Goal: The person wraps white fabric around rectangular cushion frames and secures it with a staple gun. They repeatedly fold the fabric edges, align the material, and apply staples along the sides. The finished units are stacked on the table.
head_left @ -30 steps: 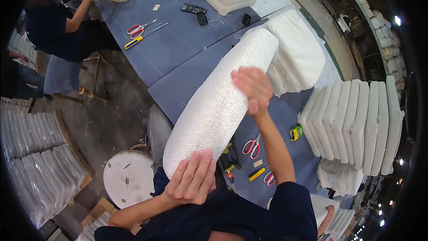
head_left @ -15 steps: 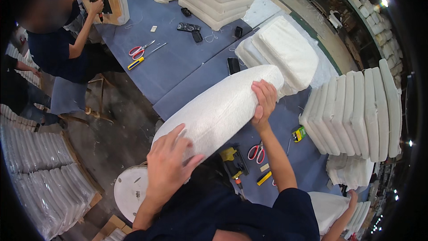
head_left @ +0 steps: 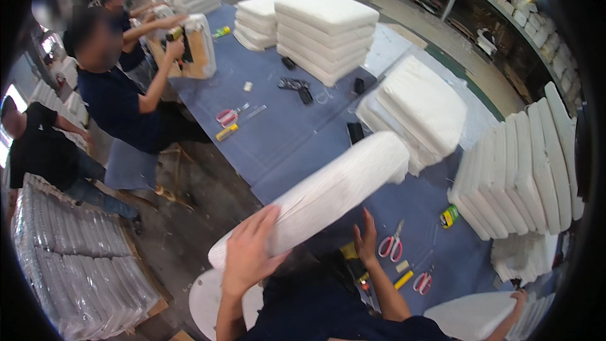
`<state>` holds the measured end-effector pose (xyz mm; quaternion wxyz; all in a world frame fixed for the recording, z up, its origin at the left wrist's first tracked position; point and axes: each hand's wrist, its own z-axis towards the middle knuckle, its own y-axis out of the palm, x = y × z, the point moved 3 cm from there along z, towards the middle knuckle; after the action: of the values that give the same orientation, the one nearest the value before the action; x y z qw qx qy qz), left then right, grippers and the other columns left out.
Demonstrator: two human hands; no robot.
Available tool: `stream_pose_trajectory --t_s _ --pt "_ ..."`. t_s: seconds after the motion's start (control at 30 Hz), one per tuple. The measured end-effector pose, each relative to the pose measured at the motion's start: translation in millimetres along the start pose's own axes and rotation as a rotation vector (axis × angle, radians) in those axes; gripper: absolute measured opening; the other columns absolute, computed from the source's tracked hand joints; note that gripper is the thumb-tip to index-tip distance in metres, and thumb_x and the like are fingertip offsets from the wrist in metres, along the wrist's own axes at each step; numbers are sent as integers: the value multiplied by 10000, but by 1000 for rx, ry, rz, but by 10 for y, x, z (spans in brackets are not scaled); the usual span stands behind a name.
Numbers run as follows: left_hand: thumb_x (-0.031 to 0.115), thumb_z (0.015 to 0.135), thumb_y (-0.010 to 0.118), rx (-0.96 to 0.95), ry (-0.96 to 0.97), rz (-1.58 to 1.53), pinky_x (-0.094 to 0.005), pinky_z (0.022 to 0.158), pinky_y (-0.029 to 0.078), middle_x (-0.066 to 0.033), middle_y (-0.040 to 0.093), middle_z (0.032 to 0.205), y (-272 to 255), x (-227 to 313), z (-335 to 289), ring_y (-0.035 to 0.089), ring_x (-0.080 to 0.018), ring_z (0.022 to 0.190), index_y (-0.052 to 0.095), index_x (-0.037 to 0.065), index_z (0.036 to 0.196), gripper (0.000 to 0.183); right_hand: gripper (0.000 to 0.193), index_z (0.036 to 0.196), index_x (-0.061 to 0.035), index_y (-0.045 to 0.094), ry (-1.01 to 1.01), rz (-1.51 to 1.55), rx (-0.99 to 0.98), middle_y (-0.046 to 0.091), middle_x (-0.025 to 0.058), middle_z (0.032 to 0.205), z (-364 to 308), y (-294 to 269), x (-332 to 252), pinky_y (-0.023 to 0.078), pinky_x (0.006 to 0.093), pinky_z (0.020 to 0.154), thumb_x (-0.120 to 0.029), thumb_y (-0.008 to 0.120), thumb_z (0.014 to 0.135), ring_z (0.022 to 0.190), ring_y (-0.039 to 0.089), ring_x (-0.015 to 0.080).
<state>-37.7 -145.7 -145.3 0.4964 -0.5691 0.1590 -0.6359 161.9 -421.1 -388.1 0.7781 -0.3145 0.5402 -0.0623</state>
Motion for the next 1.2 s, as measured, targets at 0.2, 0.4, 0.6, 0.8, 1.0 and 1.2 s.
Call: stream_pose_trajectory --t_s 0.2,0.4,0.6,0.8,1.0,1.2 --pt "175 536 944 119 -375 -79 -452 1115 463 -164 679 1326 -610 -972 -1078 632 -357 1260 635 52 1372 900 523 1560 -77 480 621 716 -4 604 114 1493 240 855 469 509 358 1045 -302 544 1093 1309 620 244" --pt "229 521 958 446 -346 -79 -489 1137 410 -194 607 1320 -308 -1268 -1495 572 -408 1272 591 44 1319 898 683 1589 -94 423 411 1639 -212 552 115 1545 657 1504 202 397 484 1222 -558 476 1091 1448 513 255" --pt "251 528 962 444 -168 138 -495 1126 417 -182 645 1220 -322 -1099 -1533 582 -421 1236 599 38 1290 871 708 1572 -32 422 33 1845 -370 556 129 1525 504 1768 287 425 455 1202 -483 609 1060 1393 546 254" --pt "233 711 920 667 -418 -394 -437 1046 475 -145 673 1242 -145 -1332 -1540 617 -276 1221 643 35 1256 643 689 1565 -23 420 261 1522 -83 567 128 1510 1297 667 -348 474 434 1154 -469 594 1070 1327 593 246" --pt "292 999 767 389 -760 -792 -356 978 514 -132 684 1282 1196 -1589 -983 645 -212 1111 641 8 1338 461 545 1415 11 573 -293 810 298 678 114 1346 1882 -1117 -2161 564 405 960 -422 545 1085 1169 665 219" --pt "266 1034 713 -87 -341 -636 -387 1003 535 -165 743 1217 1363 -626 -463 710 -237 1084 650 -2 1384 446 416 1235 -25 678 -824 -240 12 687 146 1138 1746 -2 -2844 499 489 1033 -294 654 919 1102 660 341"
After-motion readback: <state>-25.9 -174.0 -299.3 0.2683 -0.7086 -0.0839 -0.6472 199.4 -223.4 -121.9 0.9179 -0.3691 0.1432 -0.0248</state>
